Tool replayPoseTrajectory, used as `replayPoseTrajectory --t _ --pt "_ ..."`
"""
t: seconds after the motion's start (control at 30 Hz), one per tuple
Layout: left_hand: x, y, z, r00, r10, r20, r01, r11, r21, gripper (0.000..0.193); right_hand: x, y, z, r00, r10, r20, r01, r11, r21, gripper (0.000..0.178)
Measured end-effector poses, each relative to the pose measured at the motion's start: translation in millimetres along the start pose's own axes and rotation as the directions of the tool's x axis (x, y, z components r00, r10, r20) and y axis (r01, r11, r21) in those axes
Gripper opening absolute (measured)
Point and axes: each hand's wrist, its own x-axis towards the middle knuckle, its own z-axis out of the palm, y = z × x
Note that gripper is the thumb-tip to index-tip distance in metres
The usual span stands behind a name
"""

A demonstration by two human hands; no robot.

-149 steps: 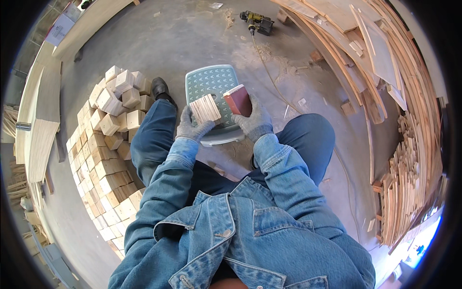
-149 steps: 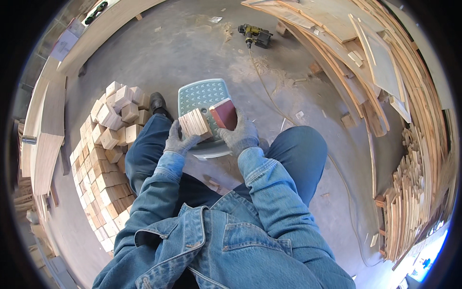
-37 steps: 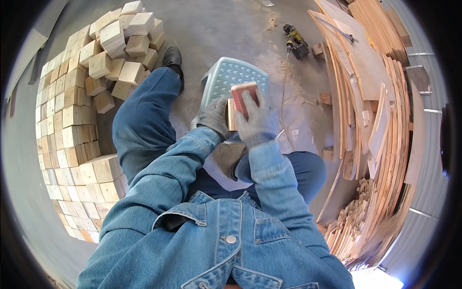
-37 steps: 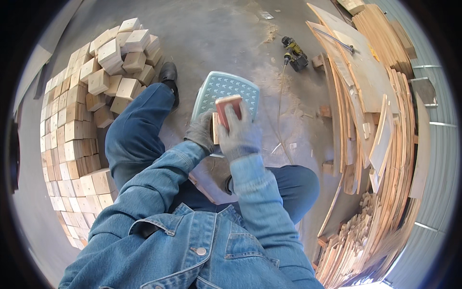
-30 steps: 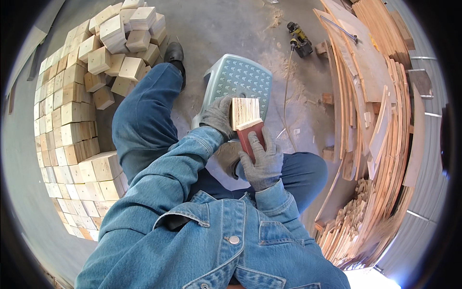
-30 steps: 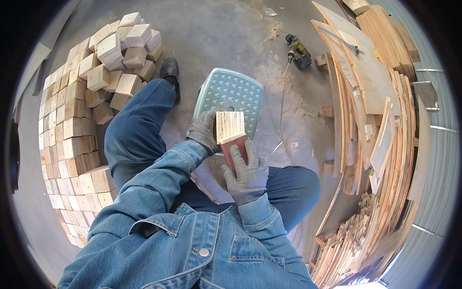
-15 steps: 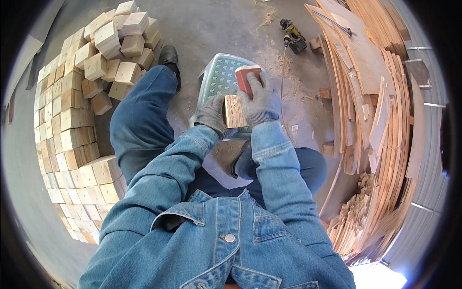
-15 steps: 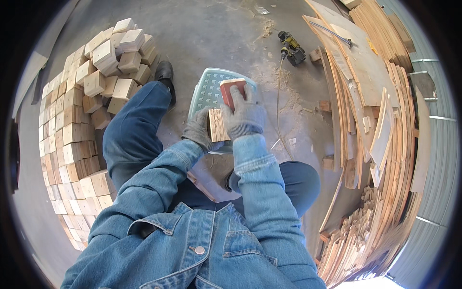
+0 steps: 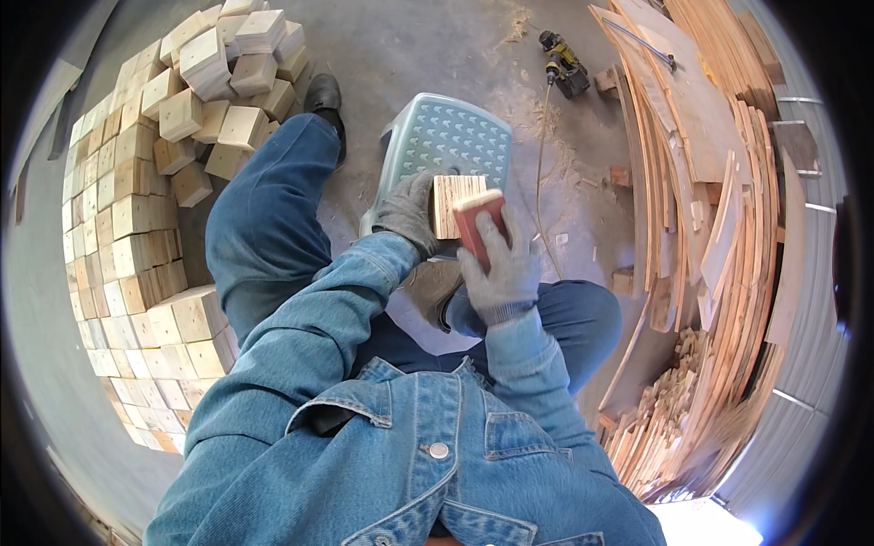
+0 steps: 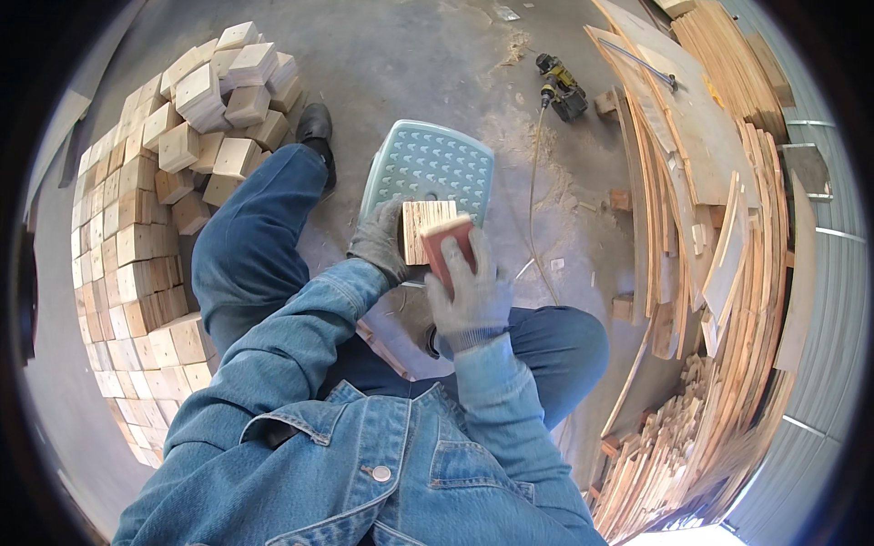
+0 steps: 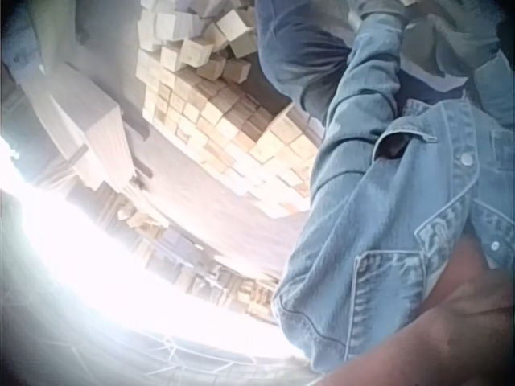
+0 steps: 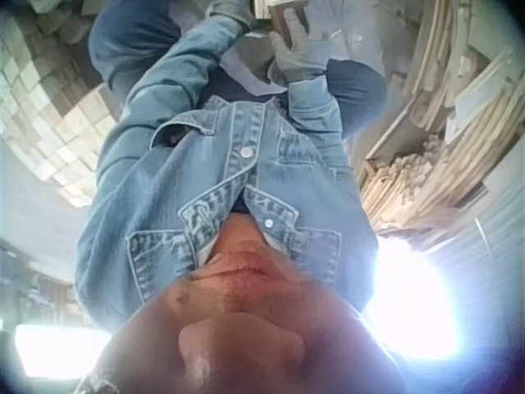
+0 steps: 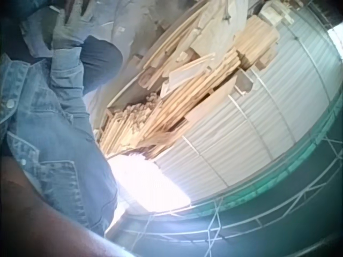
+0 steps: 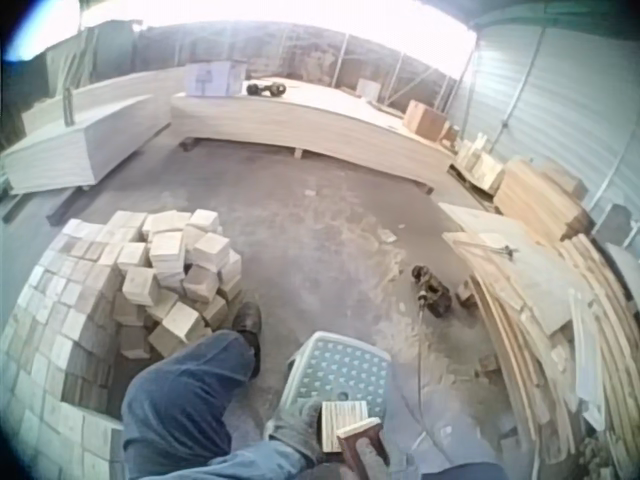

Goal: The person sits on a small stool and sands small wooden blocks using a sanding block. They hold the wood in one hand and rub the sanding block over the surfaces, then place the finished pieces onto a nearby stack.

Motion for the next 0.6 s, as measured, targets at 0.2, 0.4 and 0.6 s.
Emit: replayPoseTrajectory --t 0.2,0.4,0.6 --pt "8 14 -10 0.995 -0.039 0.097 0.045 0.997 -0.069 0.110 111 19 21 0.993 0.114 0.024 -0.113 0.993 -0.028 0.060" --pt "7 -2 1 0.995 -0.038 0.088 0.047 0.993 -0.112 0.103 90 29 26 0.994 0.107 0.001 -0.107 0.994 0.020 0.063" --pt "6 23 -24 0.998 -0.028 0.054 0.033 0.994 -0.100 0.083 -22 7 -6 1.000 0.005 -0.010 -0.004 1.000 0.025 0.065"
